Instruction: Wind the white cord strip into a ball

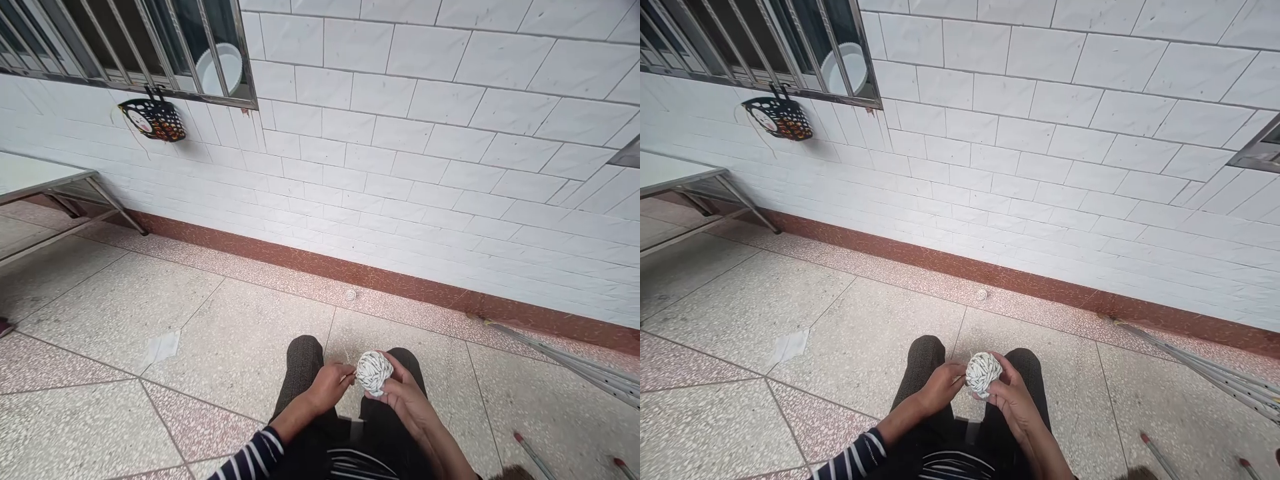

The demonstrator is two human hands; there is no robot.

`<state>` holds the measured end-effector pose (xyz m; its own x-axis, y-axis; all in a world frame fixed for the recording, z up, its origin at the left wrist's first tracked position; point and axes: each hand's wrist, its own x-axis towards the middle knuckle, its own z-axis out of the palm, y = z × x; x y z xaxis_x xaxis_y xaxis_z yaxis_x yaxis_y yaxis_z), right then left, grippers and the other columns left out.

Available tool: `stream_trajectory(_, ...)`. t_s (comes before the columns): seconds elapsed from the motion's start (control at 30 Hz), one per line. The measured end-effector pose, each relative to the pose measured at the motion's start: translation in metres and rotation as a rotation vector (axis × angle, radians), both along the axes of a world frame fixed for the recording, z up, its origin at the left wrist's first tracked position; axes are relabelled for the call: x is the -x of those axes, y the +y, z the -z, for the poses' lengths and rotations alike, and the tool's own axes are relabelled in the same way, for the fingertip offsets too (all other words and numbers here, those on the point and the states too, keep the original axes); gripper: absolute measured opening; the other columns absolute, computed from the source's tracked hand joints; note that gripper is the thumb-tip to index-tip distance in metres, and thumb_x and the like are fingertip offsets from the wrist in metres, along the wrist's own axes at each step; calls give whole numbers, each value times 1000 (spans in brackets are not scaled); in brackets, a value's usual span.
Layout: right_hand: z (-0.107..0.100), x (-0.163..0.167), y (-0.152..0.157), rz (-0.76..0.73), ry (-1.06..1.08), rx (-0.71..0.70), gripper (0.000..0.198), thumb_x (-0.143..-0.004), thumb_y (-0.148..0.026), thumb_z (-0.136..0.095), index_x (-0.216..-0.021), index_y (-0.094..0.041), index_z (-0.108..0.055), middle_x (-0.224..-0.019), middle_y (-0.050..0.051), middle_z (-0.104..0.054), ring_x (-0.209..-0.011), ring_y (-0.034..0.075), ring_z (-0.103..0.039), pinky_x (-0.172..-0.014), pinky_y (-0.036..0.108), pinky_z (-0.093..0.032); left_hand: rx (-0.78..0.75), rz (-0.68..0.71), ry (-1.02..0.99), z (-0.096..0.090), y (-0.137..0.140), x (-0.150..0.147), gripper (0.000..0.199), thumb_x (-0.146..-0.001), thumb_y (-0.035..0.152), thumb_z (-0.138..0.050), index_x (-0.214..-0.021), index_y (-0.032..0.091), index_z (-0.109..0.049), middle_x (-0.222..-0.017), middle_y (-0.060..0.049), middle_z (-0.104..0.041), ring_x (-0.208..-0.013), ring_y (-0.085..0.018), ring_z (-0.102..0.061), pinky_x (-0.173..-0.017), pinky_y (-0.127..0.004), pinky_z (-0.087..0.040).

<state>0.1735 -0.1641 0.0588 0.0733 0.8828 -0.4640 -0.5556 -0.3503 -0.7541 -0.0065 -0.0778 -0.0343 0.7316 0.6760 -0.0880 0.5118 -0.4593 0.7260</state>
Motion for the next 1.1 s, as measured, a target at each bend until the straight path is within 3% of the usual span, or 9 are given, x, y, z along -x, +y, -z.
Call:
stream_trajectory(0.27,-5,-3,10,49,-83,-9,57,-56,-16,-77,-111,-22,-68,-102,6,-73,-93,29,-69,-81,44,-56,119,18,7,13,-11,-5,29,-96,25,-45,-79,16,-66,-83,-4,-71,-84,-17,-64,-81,-25,-44)
stream_trajectory(0.5,-41,-32,30,108,-248,-141,62,-57,-19,-79,-117,-22,-65,-108,6,-70,-100,30,-65,-83,42,-54,204,56,-14,10,-14,-6,36,-97,30,-45,-70,16,-64,-79,-2,-70,-80,-16,-65,-76,-24,-45)
stream_trajectory(0.6,-39,-52,47,135,-579,-208,60,-59,-22,-77,-118,-23,-63,-114,6,-68,-108,31,-61,-87,41,-50,126,111,4,-7,-19,0,36,-96,33,-49,-67,17,-62,-72,-2,-67,-76,-16,-63,-86,-27,-46)
stream_trajectory(0.67,-22,-59,56,129,-831,-187,57,-59,-21,-74,-114,-23,-63,-114,6,-66,-109,32,-58,-92,43,-46,-1,184,-1,-27,-20,5,33,-97,31,-49,-69,19,-62,-68,-1,-65,-72,-15,-62,-100,-32,-42)
stream_trajectory(0.73,4,-56,57,114,-951,-122,54,-54,-17,-71,-107,-22,-65,-109,6,-65,-107,33,-56,-97,48,-40,-154,235,-1,-49,-17,7,30,-98,28,-46,-77,20,-65,-68,-1,-64,-71,-14,-61,-111,-38,-34)
stream_trajectory(0.83,42,-32,42,0,-876,-100,49,-45,-10,-67,-92,-22,-69,-93,3,-66,-96,31,-58,-94,47,-41,-360,227,25,-74,-3,8,30,-99,21,-41,-91,20,-69,-71,-2,-64,-71,-15,-61,-116,-42,-29)
stream_trajectory(0.9,57,-12,25,-140,-770,-127,49,-41,-6,-67,-87,-21,-71,-85,1,-68,-86,28,-60,-88,43,-44,-438,220,46,-77,10,7,31,-98,18,-39,-93,20,-70,-72,-2,-64,-71,-15,-61,-117,-43,-26)
stream_trajectory(1.0,55,7,4,-305,-601,-182,53,-43,-6,-70,-94,-20,-72,-89,1,-72,-89,28,-64,-85,38,-47,-452,225,61,-65,26,6,33,-99,19,-39,-88,19,-70,-73,-2,-64,-74,-14,-61,-119,-44,-24)
stream_trajectory(1.1,32,9,-6,-333,-396,-202,58,-50,-12,-74,-107,-22,-69,-98,1,-72,-97,27,-65,-85,35,-48,-369,173,49,-45,32,4,31,-100,19,-40,-89,18,-69,-80,-3,-68,-81,-15,-63,-118,-44,-26)
